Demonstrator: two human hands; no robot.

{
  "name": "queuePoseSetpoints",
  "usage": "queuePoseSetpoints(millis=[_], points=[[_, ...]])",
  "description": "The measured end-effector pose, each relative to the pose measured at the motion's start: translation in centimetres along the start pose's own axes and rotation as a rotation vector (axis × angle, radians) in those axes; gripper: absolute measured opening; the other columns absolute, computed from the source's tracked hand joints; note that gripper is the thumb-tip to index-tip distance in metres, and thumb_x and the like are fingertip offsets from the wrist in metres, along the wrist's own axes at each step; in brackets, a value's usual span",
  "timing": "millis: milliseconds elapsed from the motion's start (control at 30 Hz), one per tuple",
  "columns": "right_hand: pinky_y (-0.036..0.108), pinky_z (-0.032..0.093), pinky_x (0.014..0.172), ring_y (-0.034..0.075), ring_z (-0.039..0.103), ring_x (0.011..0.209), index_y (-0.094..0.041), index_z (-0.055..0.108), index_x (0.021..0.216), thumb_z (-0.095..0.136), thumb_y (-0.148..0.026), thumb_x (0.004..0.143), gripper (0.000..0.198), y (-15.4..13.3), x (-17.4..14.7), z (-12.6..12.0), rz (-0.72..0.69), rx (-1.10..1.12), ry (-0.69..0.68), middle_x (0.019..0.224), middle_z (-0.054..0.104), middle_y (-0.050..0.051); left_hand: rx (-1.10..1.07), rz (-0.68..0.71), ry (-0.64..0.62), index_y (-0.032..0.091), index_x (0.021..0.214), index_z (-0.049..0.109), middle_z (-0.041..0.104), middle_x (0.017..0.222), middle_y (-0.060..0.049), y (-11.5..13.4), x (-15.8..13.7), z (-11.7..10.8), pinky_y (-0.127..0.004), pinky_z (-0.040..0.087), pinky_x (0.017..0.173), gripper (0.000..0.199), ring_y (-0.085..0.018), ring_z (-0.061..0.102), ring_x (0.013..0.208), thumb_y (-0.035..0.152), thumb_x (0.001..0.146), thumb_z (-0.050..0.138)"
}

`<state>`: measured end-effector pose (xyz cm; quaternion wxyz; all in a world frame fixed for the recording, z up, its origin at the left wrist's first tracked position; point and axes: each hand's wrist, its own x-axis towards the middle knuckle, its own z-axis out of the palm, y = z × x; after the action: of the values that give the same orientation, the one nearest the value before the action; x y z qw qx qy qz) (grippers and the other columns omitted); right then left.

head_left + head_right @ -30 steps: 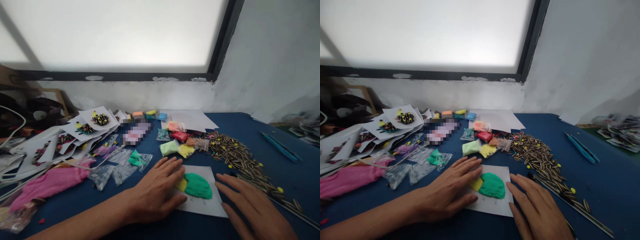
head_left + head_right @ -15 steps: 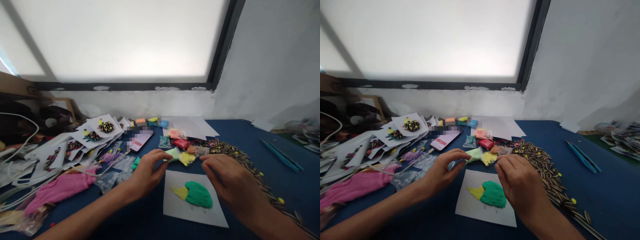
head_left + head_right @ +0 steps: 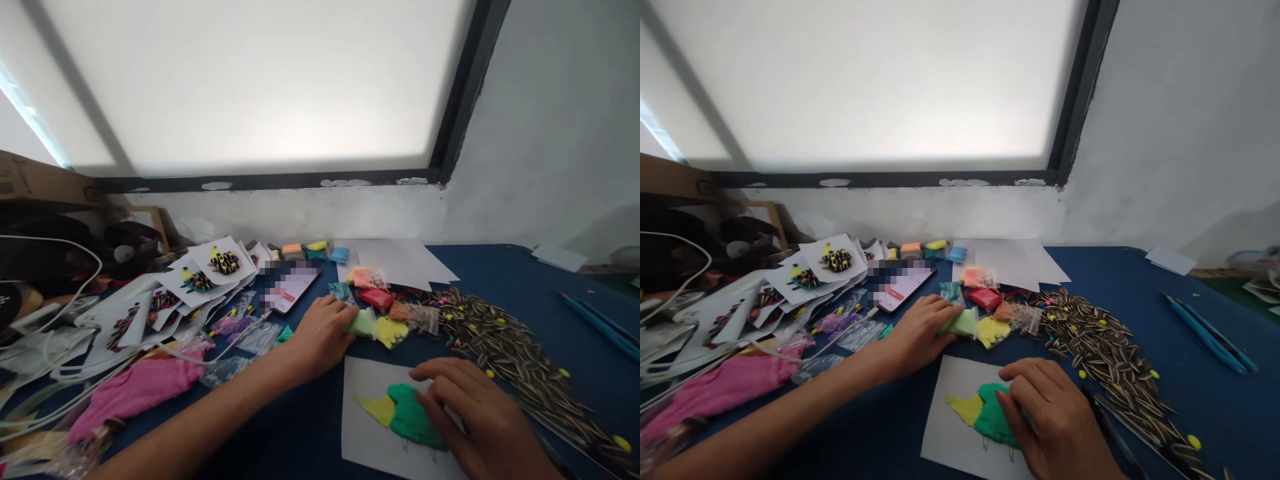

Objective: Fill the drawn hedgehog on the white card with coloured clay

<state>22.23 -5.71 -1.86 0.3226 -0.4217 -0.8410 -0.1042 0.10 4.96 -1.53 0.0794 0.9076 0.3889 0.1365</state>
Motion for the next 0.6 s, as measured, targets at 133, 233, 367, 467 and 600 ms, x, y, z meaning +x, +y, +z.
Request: queuePoseSetpoints(millis=[133,233,367,467,600], points=[[0.025,0.055,0.071,0.015,0.069,0.083,-0.022,0.062,0.082,0.054,-0.019,0.09,0.011,0.6,-0.2,0.1,-0.032,-0.005,-0.075,0.088,0.071,0.003,0.019,0.041,-0.033,0.014,0.117,0.059,0.065,0.109,-0.012,-0.2,0.2,-0.5,-0.042,0.046,0.092,0.032,-0.028,0.057,0.103,0.015,0.086,0.056],[0.022,0.056,0.07,0.014,0.069,0.078,-0.021,0.064,0.081,0.052,-0.019,0.09,0.015,0.8,0.1,0.2,-0.073,-0.013,-0.047,0.083,0.071,0.003,-0.018,0.087,-0.091,0.014,0.121,0.059,0.062,0.119,-0.014,-0.5,0.1,-1.1,-0.043,0.045,0.095,0.035,-0.029,0.057,0.109,0.02,0.087,0.058],[0.019,0.056,0.066,0.012,0.07,0.072,-0.021,0.065,0.076,0.048,-0.02,0.092,0.023,0.6,0.7,0.0,-0.096,-0.041,0.012,0.076,0.071,0.003,-0.081,0.075,-0.005,0.015,0.114,0.065,0.062,0.125,-0.013,-0.5,1.2,-1.5,-0.042,0.045,0.096,0.026,-0.028,0.058,0.112,0.023,0.093,0.052],[0.019,0.056,0.065,0.012,0.07,0.07,-0.02,0.065,0.074,0.046,-0.023,0.094,0.027,0.4,1.1,-0.2,-0.089,-0.053,0.019,0.074,0.071,0.003,-0.091,0.14,0.031,0.015,0.099,0.07,0.07,0.107,-0.01,0.5,3.3,-1.1,-0.037,0.046,0.093,0.02,-0.025,0.062,0.102,0.016,0.092,0.051],[0.019,0.056,0.062,0.012,0.069,0.067,-0.02,0.066,0.073,0.045,-0.024,0.095,0.03,0.6,1.1,-0.4,-0.099,-0.056,0.018,0.072,0.07,0.003,-0.001,0.285,-0.04,0.013,0.091,0.069,0.069,0.098,-0.011,2.6,6.7,0.4,-0.033,0.045,0.091,0.025,-0.022,0.061,0.097,0.017,0.095,0.044]])
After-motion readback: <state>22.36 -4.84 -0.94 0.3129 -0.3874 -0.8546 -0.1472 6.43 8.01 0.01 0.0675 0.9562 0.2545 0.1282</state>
